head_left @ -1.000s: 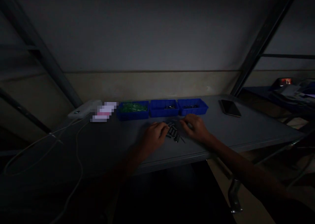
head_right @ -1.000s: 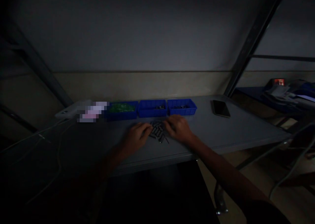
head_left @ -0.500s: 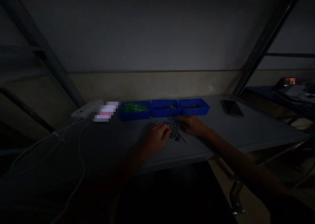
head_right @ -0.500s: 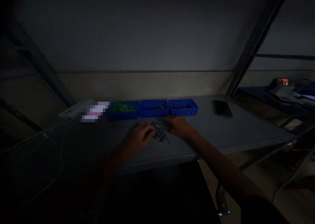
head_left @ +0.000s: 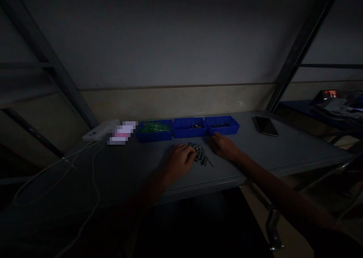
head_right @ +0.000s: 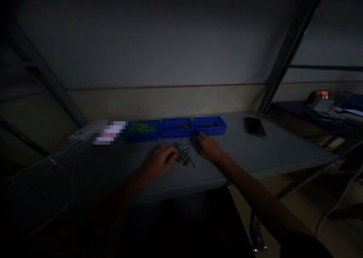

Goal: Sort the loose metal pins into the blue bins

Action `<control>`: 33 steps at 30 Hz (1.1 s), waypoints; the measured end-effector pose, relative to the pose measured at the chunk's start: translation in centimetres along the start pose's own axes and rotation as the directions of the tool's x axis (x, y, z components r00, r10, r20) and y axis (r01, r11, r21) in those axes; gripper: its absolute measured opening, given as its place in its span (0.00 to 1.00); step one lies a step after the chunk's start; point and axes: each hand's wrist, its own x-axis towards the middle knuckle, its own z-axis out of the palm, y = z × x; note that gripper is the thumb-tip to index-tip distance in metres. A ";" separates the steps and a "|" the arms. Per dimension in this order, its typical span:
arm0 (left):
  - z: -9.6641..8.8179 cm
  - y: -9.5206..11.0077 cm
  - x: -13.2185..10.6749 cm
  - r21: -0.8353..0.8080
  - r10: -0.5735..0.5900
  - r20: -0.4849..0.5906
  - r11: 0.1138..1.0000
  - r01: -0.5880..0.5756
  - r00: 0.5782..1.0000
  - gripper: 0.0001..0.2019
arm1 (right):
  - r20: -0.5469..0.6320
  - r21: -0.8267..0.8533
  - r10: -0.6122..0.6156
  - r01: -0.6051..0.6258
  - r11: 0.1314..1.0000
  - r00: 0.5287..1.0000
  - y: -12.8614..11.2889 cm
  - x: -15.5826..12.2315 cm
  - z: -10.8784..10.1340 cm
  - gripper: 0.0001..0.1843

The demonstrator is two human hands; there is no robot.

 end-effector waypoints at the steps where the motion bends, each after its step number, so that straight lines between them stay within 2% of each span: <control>1: 0.0 0.0 0.0 -0.004 0.000 -0.010 1.000 0.000 1.000 0.06 | -0.042 0.022 -0.039 0.040 0.999 0.998 -0.4 -0.1 0.0 0.09; 4: 0.1 -0.1 0.0 -0.010 0.004 -0.060 1.000 -0.005 0.998 0.04 | -0.155 0.130 -0.175 0.196 0.972 0.972 -2.2 -0.5 0.0 0.09; 8: 0.1 -0.1 0.0 0.002 0.021 -0.092 1.000 -0.021 0.996 0.04 | -0.182 0.284 -0.239 0.284 0.916 0.954 -4.5 -0.8 0.5 0.09; 14: -0.1 0.0 0.1 0.033 0.099 -0.054 0.995 -0.097 0.994 0.02 | -0.269 0.476 -0.174 0.288 0.831 0.947 -4.9 -0.9 0.8 0.07; 19: -0.2 0.0 0.1 0.067 0.051 -0.088 0.997 -0.046 0.995 0.03 | -0.266 0.574 -0.104 0.244 0.782 0.958 -5.1 -1.1 0.3 0.05; 24: -0.3 -0.4 0.1 0.083 -0.030 -0.154 0.996 0.043 0.988 0.04 | -0.272 0.567 -0.003 0.163 0.807 0.962 -5.0 -1.2 0.1 0.04; 29: -0.2 -0.4 0.1 0.072 -0.021 -0.154 0.997 0.032 0.988 0.07 | -0.284 0.487 -0.019 0.161 0.859 0.959 -4.8 -1.2 0.2 0.08; 33: -0.2 -0.3 0.0 0.036 0.001 -0.144 0.999 0.004 0.990 0.05 | -0.284 0.453 -0.022 0.155 0.878 0.958 -4.9 -1.2 0.3 0.11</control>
